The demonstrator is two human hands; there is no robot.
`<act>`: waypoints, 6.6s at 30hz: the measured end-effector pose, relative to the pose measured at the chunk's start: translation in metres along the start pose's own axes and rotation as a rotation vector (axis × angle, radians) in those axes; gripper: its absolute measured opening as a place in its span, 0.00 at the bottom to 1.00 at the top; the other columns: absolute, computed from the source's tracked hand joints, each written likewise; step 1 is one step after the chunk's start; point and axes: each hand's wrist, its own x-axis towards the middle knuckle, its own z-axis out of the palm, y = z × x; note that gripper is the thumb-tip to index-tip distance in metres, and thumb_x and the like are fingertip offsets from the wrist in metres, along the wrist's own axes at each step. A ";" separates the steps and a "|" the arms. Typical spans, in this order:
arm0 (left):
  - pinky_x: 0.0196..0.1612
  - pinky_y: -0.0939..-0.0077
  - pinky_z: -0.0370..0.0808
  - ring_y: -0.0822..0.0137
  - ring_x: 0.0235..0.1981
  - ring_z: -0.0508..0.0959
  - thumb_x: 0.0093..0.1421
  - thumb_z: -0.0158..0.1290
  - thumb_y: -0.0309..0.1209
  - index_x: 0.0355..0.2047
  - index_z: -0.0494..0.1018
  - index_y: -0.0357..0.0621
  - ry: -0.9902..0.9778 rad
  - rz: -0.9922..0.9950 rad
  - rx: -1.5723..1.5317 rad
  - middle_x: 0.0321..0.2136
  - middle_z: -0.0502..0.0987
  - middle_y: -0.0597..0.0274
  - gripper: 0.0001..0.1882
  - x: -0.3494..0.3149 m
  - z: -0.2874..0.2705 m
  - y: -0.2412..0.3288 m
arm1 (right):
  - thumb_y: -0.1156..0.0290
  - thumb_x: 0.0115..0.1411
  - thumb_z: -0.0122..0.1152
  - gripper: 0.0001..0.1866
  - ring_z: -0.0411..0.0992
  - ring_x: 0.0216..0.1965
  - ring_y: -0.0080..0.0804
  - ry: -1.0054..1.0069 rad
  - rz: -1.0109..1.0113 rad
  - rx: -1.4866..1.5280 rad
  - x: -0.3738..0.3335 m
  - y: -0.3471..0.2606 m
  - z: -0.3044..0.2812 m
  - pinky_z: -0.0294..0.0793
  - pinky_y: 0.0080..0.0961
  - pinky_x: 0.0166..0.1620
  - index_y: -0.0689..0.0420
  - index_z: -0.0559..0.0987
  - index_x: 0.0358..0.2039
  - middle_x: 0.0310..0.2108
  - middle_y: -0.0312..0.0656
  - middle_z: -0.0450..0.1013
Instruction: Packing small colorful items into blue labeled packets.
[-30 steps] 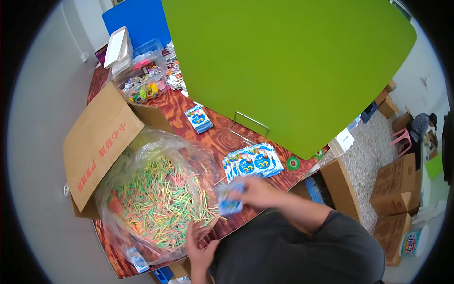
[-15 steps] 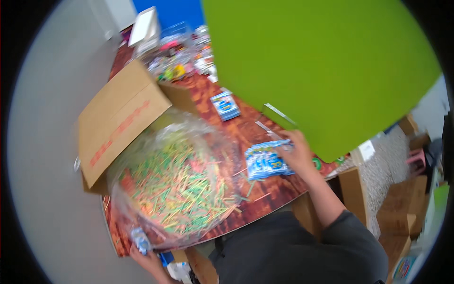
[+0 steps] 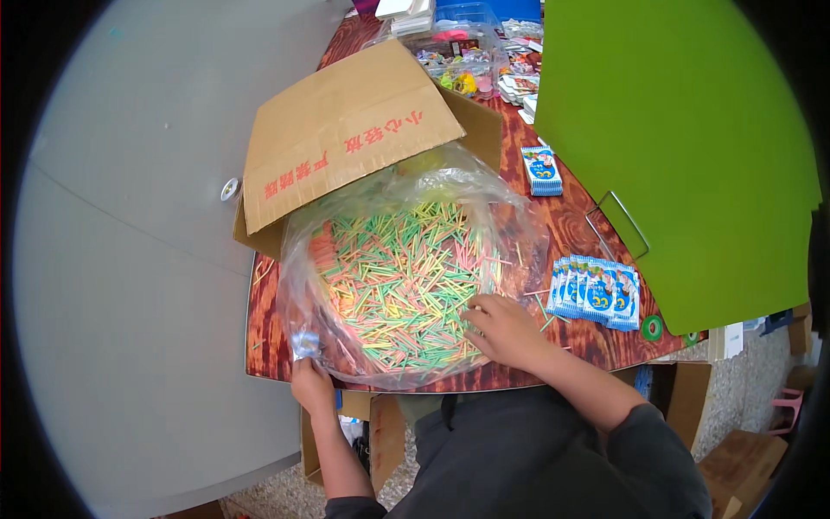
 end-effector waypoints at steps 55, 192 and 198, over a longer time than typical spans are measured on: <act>0.32 0.74 0.75 0.64 0.28 0.78 0.41 0.65 0.15 0.28 0.78 0.33 -0.086 0.577 -1.342 0.27 0.78 0.55 0.12 -0.041 -0.083 0.197 | 0.80 0.49 0.70 0.16 0.73 0.25 0.27 0.388 -0.159 0.351 -0.005 -0.070 -0.069 0.73 0.22 0.28 0.59 0.80 0.40 0.36 0.44 0.76; 0.67 0.42 0.52 0.44 0.68 0.58 0.49 0.62 0.29 0.37 0.79 0.48 -0.015 0.994 -0.651 0.64 0.64 0.50 0.13 -0.050 -0.099 0.205 | 0.72 0.49 0.69 0.09 0.73 0.27 0.45 0.395 -0.054 0.234 0.048 -0.005 0.008 0.70 0.38 0.31 0.59 0.75 0.22 0.20 0.44 0.70; 0.68 0.46 0.51 0.46 0.68 0.59 0.49 0.62 0.28 0.36 0.79 0.48 -0.070 1.007 -0.700 0.65 0.62 0.46 0.12 -0.043 -0.093 0.197 | 0.73 0.52 0.67 0.07 0.71 0.25 0.45 0.454 -0.073 0.277 0.052 -0.008 0.016 0.68 0.35 0.32 0.59 0.77 0.22 0.20 0.44 0.69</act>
